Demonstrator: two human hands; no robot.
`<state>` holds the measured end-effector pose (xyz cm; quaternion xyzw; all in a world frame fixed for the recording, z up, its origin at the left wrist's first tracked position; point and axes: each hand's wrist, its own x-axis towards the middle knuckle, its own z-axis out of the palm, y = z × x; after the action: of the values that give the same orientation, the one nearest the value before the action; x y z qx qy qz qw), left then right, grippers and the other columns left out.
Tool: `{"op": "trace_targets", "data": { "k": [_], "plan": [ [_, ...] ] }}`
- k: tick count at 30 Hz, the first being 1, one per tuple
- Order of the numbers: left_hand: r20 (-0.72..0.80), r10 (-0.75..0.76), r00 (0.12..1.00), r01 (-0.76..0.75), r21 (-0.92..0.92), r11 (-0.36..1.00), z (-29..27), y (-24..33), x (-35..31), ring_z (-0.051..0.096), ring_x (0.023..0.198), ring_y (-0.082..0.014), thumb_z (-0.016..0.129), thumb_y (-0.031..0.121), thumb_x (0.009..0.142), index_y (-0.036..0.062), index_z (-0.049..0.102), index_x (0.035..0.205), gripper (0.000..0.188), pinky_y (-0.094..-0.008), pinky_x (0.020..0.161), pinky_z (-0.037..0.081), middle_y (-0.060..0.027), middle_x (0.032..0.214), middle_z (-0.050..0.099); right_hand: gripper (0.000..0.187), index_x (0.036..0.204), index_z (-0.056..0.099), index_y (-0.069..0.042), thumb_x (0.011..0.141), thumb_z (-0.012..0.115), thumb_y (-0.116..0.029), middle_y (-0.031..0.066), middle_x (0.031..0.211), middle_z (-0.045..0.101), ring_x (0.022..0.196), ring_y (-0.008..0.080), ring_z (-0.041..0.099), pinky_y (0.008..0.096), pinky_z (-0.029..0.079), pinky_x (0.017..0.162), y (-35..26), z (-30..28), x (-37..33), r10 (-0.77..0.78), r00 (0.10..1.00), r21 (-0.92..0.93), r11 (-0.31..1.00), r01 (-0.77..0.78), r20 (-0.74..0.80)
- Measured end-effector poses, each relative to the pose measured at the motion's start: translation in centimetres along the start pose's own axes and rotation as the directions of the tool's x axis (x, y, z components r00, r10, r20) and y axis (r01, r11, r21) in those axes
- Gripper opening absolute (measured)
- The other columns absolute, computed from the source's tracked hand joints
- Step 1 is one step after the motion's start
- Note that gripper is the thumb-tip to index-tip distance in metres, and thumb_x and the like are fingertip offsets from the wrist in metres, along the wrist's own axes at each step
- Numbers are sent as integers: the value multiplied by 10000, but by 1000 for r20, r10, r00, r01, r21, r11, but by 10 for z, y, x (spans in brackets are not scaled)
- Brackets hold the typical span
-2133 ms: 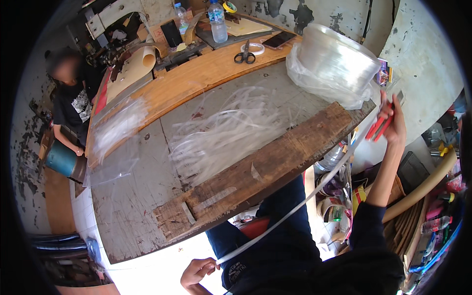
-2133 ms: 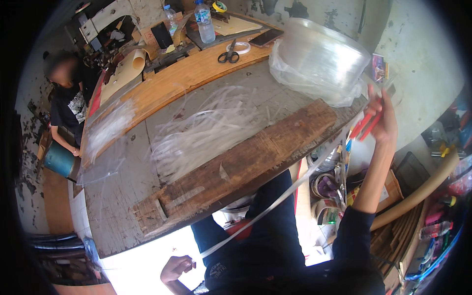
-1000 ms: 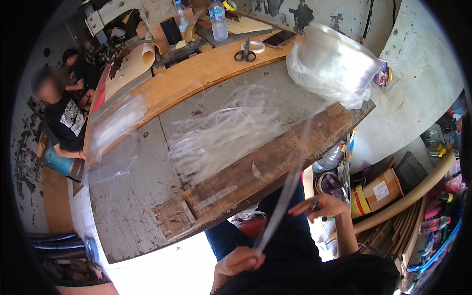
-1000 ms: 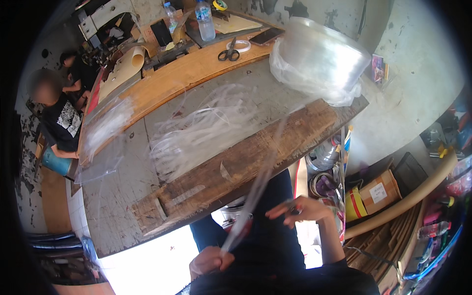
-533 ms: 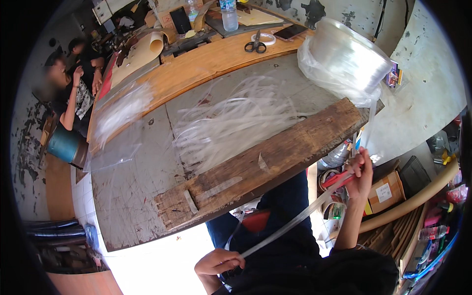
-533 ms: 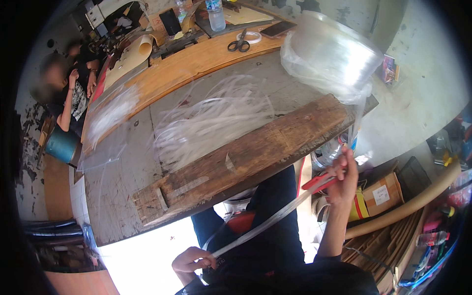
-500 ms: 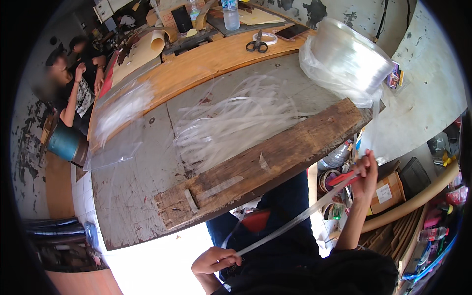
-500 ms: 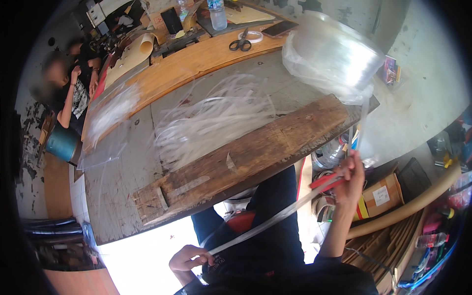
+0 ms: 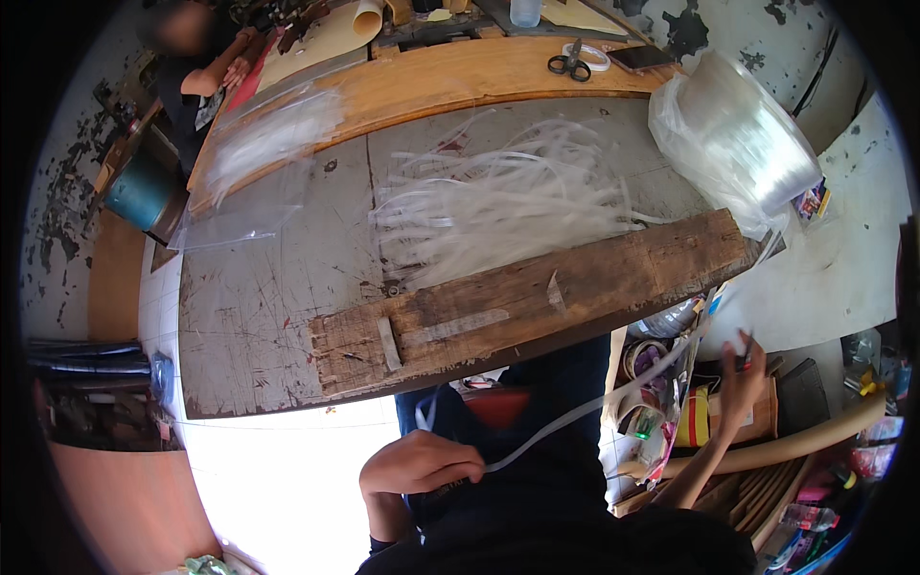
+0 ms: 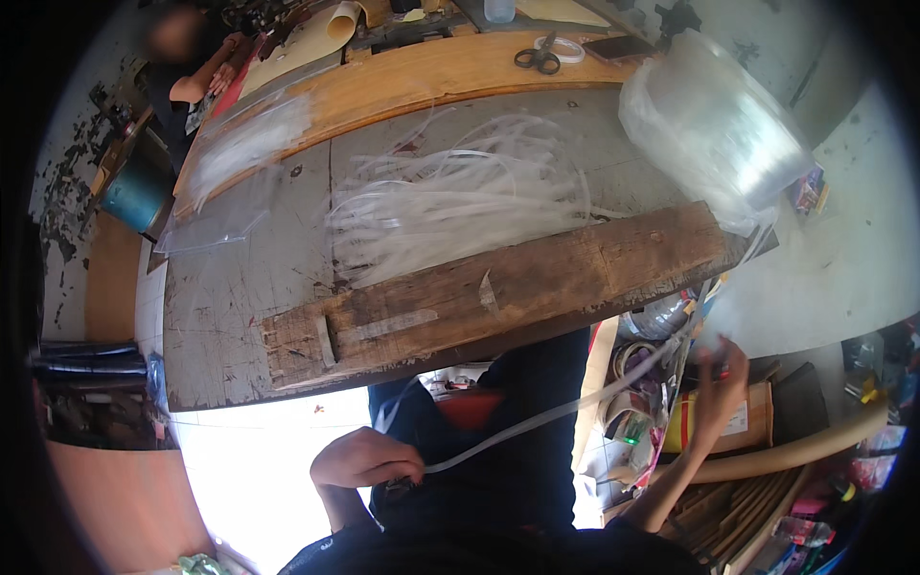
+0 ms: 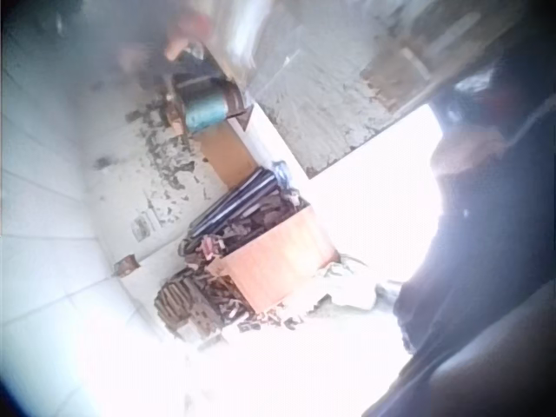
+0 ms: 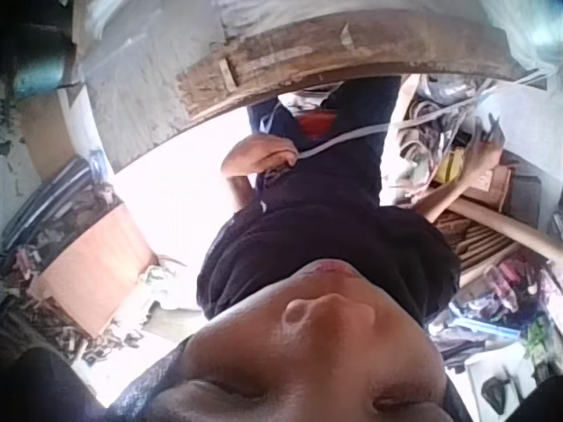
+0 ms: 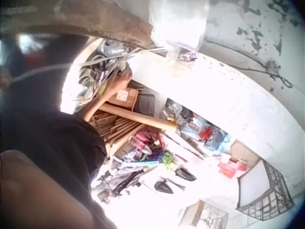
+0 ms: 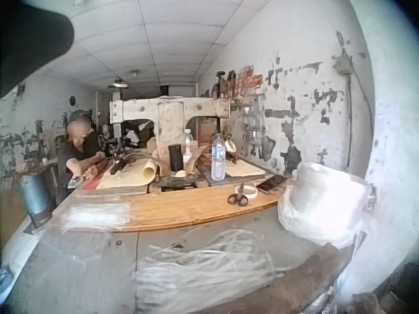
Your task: The person aligns plastic strips along a wooden guide, cuts them to size using a utility knife, and folds the cut strips by hand.
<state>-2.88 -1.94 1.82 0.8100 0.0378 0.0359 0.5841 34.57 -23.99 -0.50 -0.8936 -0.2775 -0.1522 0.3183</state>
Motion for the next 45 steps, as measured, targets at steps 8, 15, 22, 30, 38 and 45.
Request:
{"op": "trace_targets", "data": {
  "k": [8, 15, 22, 30, 38, 45],
  "plan": [
    [-156, -54, 986, 92, 249, 964, 19, 8, 47, 592, 654, -280, 510, 196, 868, 71, 552, 857, 132, -353, 550, 458, -81, 720, 591, 250, 932, 649, -87, 707, 727, -163, 38, 767, 662, 659, 148, 627, 221, 467, 613, -149, 24, -43, -612, 175, 636, 752, -174, 771],
    [-218, -144, 965, 159, 53, 986, 1, -7, 5, 622, 688, -267, 544, 149, 857, 51, 591, 874, 110, -313, 593, 477, -78, 758, 620, 101, 764, 633, 12, 679, 687, 23, 32, 657, 622, 614, 74, 566, 220, 419, 554, -50, 5, 17, -342, 428, 463, 858, -220, 837],
    [-215, -328, 920, 366, 170, 915, 10, -7, 11, 607, 664, -273, 511, 178, 872, 61, 576, 837, 138, -329, 576, 465, -55, 725, 611, 149, 808, 678, -99, 680, 703, -172, 120, 746, 652, 719, 298, 636, 391, 506, 618, -16, 30, -10, 111, 832, -472, 860, 194, 544],
    [-137, -83, 987, 117, 259, 959, 33, -9, 55, 592, 699, -286, 483, 192, 869, 68, 537, 853, 137, -369, 577, 464, -82, 729, 571, 292, 980, 631, -97, 707, 725, -141, 69, 763, 652, 694, 174, 646, 256, 474, 578, -140, 38, -52, -554, 105, 560, 828, -37, 826],
    [-369, -143, 918, 198, 118, 973, 8, -16, 19, 603, 640, -281, 574, 188, 837, 60, 583, 788, 138, -330, 546, 463, -87, 678, 606, 113, 775, 661, -12, 669, 697, -4, 73, 731, 661, 669, 130, 636, 237, 473, 607, -78, 11, 2, -313, 482, 409, 907, -104, 818],
    [-313, -54, 948, 121, 202, 972, 21, -13, 57, 601, 606, -258, 570, 184, 838, 49, 575, 782, 146, -333, 537, 456, -74, 684, 608, 338, 956, 650, -71, 633, 746, -58, 77, 935, 658, 600, 110, 586, 250, 461, 556, -111, 40, -39, -380, 549, 531, 835, -142, 744]
  ]
}}
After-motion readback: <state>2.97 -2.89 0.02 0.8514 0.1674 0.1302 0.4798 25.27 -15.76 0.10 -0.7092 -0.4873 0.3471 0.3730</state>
